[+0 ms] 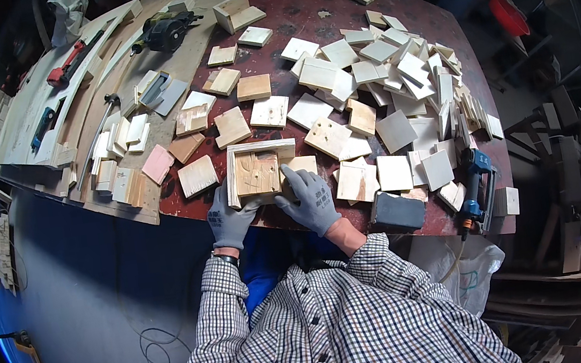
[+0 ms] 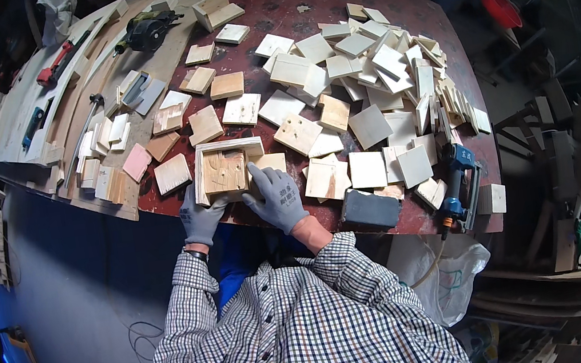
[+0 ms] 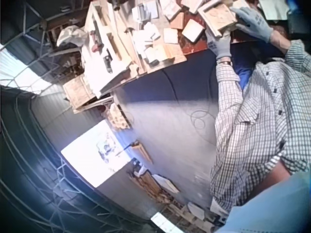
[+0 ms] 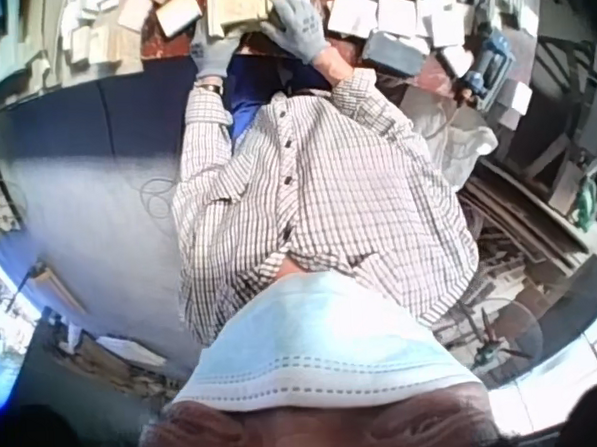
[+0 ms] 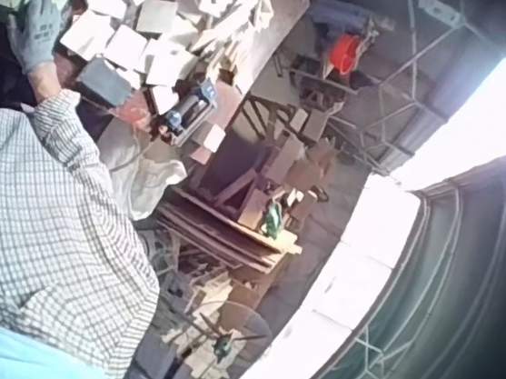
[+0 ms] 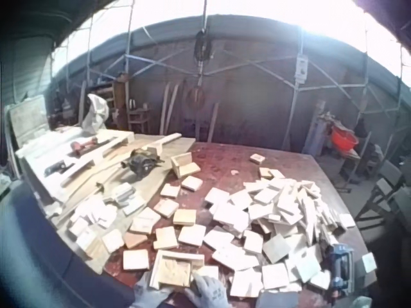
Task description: The person sands the edges of small wooden pieces with a sanding block, then assembles them into small wooden boxes by hand. The person places the assembled boxes on the table among other wooden pieces.
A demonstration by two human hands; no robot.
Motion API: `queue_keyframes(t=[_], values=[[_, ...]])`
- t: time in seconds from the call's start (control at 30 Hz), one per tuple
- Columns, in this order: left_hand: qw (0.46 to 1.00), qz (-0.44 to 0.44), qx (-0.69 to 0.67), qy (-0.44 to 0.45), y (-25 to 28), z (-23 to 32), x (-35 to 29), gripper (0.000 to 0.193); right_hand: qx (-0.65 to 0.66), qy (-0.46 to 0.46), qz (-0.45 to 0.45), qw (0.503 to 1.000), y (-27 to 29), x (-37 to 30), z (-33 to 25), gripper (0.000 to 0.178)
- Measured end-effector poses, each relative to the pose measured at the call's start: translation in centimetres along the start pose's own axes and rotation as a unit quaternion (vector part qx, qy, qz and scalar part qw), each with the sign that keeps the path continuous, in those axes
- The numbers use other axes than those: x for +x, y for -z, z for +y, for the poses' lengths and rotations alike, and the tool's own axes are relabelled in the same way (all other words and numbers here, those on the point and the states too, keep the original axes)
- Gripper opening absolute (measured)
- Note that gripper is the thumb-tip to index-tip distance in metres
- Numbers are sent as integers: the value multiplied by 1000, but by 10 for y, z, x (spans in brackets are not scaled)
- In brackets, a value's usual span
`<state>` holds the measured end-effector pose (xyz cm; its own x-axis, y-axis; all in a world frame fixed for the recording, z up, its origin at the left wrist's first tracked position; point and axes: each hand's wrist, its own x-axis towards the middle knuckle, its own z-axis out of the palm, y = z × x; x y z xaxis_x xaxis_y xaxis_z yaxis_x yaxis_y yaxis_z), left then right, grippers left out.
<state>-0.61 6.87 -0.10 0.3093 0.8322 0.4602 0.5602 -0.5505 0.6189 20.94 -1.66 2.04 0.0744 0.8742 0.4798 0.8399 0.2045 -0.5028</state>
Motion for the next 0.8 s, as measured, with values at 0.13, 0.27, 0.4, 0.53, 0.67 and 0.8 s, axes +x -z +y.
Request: queue_keyframes(t=[0.13,0.27,0.4,0.53,0.67,0.8], values=[[1000,3,6,12,-2,-1,-3,71,197,-120,-39,972,42,10,-10,52],[999,18,-2,28,-4,-2,-5,70,92,-143,43,985,78,26,17,42],[999,10,-12,28,-10,-3,-6,72,-228,-144,-42,962,108,40,67,60],[999,0,-6,33,-5,-4,-7,73,-278,-129,-160,938,107,61,75,81],[999,1,-16,52,-4,-1,-5,69,-296,-162,-259,905,101,81,68,88],[997,-18,-9,73,0,5,-5,67,-282,-168,-236,914,96,81,73,85]])
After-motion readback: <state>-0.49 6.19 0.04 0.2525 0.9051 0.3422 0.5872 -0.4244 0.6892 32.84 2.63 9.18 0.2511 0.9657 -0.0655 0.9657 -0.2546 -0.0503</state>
